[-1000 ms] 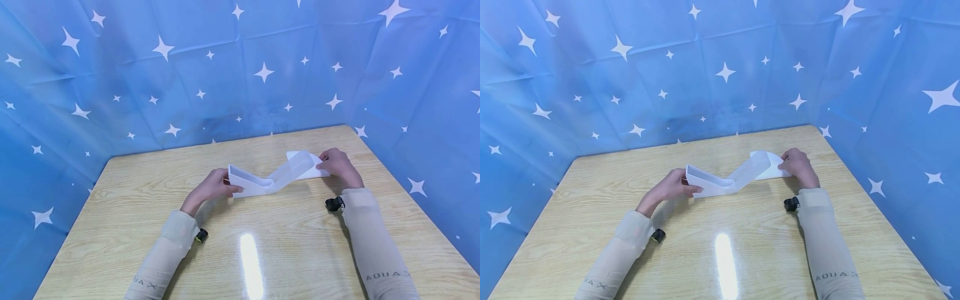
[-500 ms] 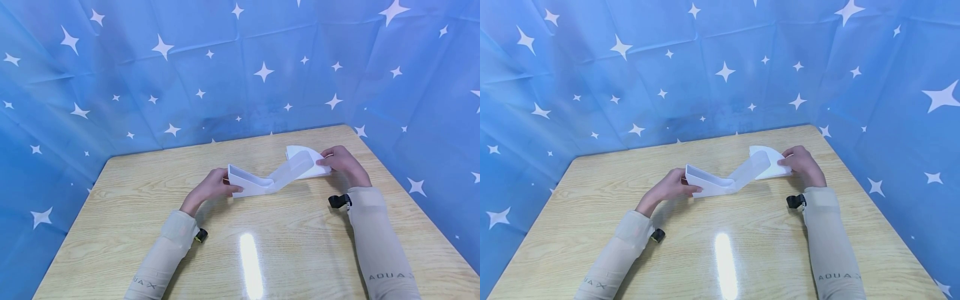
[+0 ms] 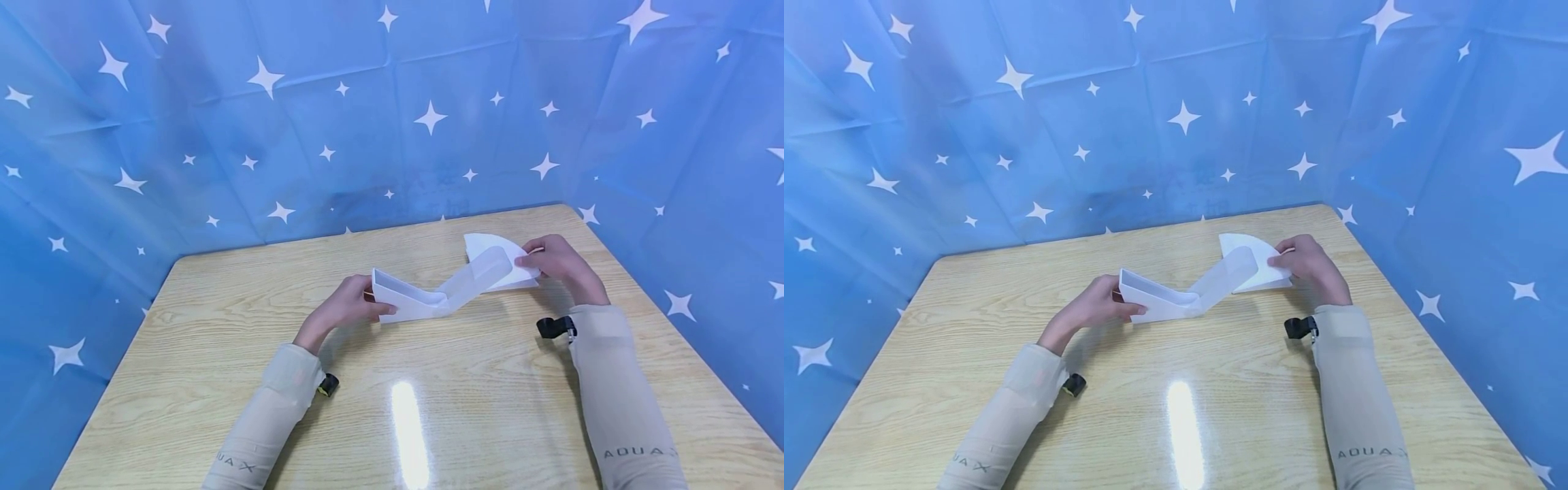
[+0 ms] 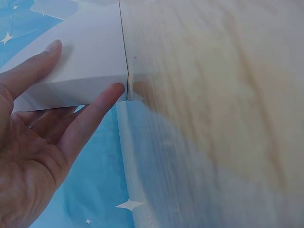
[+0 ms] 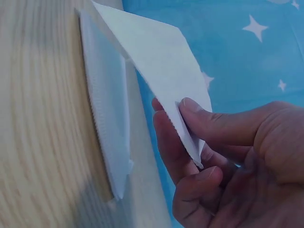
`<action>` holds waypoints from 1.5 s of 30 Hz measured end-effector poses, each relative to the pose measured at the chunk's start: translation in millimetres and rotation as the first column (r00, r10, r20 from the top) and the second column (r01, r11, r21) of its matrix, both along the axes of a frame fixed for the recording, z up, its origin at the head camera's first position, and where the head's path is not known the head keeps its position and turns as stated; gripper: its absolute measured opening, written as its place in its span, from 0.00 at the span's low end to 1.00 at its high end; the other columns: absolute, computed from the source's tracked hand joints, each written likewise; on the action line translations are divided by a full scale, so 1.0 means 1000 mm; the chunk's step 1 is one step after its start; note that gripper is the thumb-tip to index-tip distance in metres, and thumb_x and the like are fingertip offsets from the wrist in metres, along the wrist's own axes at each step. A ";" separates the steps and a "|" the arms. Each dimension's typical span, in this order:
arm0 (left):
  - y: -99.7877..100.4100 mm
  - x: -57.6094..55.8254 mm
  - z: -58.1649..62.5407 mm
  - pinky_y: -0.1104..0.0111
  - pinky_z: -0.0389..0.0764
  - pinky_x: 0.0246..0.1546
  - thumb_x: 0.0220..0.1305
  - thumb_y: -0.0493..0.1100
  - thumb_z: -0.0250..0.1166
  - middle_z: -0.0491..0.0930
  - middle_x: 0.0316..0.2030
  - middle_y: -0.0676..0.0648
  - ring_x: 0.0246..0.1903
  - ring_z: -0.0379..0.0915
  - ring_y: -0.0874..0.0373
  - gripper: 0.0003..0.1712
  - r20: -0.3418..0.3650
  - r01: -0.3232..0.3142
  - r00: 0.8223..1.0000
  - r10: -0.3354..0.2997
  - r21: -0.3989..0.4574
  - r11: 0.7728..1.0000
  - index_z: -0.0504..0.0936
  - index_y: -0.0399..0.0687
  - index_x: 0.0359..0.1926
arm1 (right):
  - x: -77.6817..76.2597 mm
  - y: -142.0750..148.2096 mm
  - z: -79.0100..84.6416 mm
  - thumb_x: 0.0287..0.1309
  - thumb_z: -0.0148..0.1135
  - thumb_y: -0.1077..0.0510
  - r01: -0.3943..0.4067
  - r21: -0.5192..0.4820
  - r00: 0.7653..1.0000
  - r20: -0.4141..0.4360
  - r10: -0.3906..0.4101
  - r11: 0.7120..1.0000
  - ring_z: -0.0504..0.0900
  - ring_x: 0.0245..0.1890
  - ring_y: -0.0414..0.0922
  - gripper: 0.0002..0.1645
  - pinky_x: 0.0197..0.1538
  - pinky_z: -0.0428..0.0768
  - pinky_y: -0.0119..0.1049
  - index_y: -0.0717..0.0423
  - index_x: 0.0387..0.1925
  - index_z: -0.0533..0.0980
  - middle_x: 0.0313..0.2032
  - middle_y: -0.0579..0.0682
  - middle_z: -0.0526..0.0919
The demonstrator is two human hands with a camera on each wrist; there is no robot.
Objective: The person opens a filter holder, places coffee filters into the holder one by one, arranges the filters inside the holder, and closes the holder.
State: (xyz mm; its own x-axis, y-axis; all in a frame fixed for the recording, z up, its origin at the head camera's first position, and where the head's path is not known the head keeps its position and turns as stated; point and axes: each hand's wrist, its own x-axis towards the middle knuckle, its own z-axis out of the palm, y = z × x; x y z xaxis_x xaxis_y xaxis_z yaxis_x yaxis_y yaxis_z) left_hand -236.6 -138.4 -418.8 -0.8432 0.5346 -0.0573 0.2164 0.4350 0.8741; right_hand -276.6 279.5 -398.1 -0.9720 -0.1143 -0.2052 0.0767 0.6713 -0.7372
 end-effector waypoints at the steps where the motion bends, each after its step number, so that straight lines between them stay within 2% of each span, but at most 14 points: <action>1: 0.000 0.000 0.000 0.49 0.89 0.34 0.63 0.40 0.75 0.88 0.45 0.38 0.31 0.86 0.41 0.23 0.000 0.000 1.000 0.000 -0.001 1.000 0.83 0.41 0.58 | 0.000 0.000 0.001 0.72 0.62 0.55 -0.002 0.002 1.000 -0.007 0.002 1.000 0.73 0.34 0.45 0.27 0.34 0.77 0.38 0.72 0.62 0.74 0.44 0.58 0.80; 4: 0.000 0.000 0.000 0.49 0.89 0.34 0.63 0.39 0.75 0.88 0.45 0.38 0.31 0.86 0.40 0.23 -0.002 0.004 1.000 -0.004 -0.001 1.000 0.83 0.41 0.58 | 0.001 -0.001 0.005 0.73 0.61 0.55 -0.006 0.010 1.000 -0.016 0.007 1.000 0.75 0.37 0.46 0.28 0.35 0.77 0.37 0.72 0.63 0.73 0.49 0.63 0.80; 7: 0.000 0.001 0.000 0.48 0.89 0.34 0.63 0.39 0.74 0.88 0.46 0.37 0.32 0.86 0.40 0.23 -0.002 0.007 1.000 -0.007 -0.001 1.000 0.83 0.41 0.58 | 0.002 -0.003 0.010 0.72 0.61 0.54 -0.001 0.014 1.000 -0.027 0.001 1.000 0.75 0.39 0.46 0.28 0.36 0.77 0.36 0.71 0.64 0.73 0.51 0.63 0.80; 11: 0.000 0.000 0.000 0.49 0.89 0.34 0.63 0.39 0.74 0.87 0.46 0.37 0.32 0.86 0.41 0.23 0.000 0.008 1.000 -0.008 0.003 1.000 0.82 0.40 0.59 | 0.004 -0.007 0.018 0.71 0.62 0.55 0.014 0.012 0.999 -0.051 -0.013 1.000 0.76 0.38 0.44 0.26 0.35 0.76 0.35 0.71 0.61 0.75 0.47 0.61 0.83; 13: 0.000 0.000 0.000 0.49 0.89 0.34 0.63 0.39 0.74 0.87 0.46 0.37 0.32 0.86 0.42 0.24 0.002 0.006 1.000 -0.006 0.003 1.000 0.82 0.40 0.59 | 0.005 -0.009 0.022 0.71 0.63 0.55 0.018 0.014 0.998 -0.066 -0.017 1.000 0.77 0.38 0.44 0.26 0.36 0.76 0.35 0.71 0.60 0.75 0.48 0.63 0.83; 19: -0.001 0.000 -0.001 0.49 0.89 0.35 0.63 0.39 0.75 0.88 0.46 0.37 0.32 0.86 0.43 0.23 0.003 0.001 1.000 -0.001 0.004 1.000 0.82 0.40 0.59 | 0.009 -0.014 0.031 0.72 0.62 0.55 0.033 0.028 0.994 -0.105 -0.030 0.999 0.81 0.48 0.55 0.26 0.41 0.78 0.31 0.72 0.61 0.75 0.56 0.72 0.79; 24: -0.001 0.001 -0.001 0.50 0.89 0.34 0.63 0.39 0.75 0.88 0.46 0.37 0.32 0.86 0.42 0.23 0.001 0.003 1.000 -0.003 0.008 1.000 0.82 0.40 0.58 | 0.011 -0.017 0.037 0.73 0.62 0.54 0.044 0.036 0.992 -0.119 -0.039 0.998 0.80 0.54 0.61 0.27 0.42 0.79 0.32 0.72 0.62 0.74 0.58 0.73 0.77; 33: 0.000 0.001 0.000 0.49 0.89 0.33 0.63 0.39 0.75 0.88 0.45 0.38 0.31 0.86 0.39 0.23 0.005 0.006 1.000 -0.006 0.013 1.000 0.83 0.41 0.58 | 0.015 -0.022 0.045 0.73 0.62 0.54 0.085 0.055 0.975 -0.210 -0.072 0.995 0.82 0.48 0.60 0.22 0.37 0.78 0.33 0.70 0.55 0.78 0.53 0.71 0.80; 39: 0.000 0.001 0.000 0.49 0.89 0.34 0.62 0.39 0.75 0.88 0.46 0.38 0.32 0.86 0.40 0.23 0.007 0.001 1.000 -0.001 0.014 1.000 0.83 0.41 0.58 | 0.018 -0.025 0.051 0.73 0.63 0.54 0.082 0.057 0.964 -0.258 -0.065 0.995 0.82 0.45 0.57 0.20 0.36 0.77 0.33 0.68 0.52 0.80 0.50 0.70 0.83; 45: 0.000 0.001 0.000 0.48 0.89 0.34 0.63 0.39 0.75 0.87 0.46 0.37 0.33 0.86 0.39 0.23 0.007 -0.001 1.000 0.001 0.015 1.000 0.83 0.42 0.58 | 0.021 -0.029 0.058 0.71 0.65 0.56 0.082 0.047 0.944 -0.323 -0.062 0.996 0.81 0.36 0.42 0.16 0.33 0.77 0.32 0.67 0.48 0.82 0.46 0.67 0.85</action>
State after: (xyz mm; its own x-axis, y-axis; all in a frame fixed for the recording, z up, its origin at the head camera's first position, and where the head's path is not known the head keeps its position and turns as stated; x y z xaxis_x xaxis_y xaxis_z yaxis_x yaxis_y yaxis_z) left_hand -235.2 -137.9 -418.4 -0.8433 0.5346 -0.0550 0.2098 0.4218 0.8821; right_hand -255.6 250.5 -340.3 -0.9926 -0.0389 0.1147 -0.1078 0.7157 -0.6900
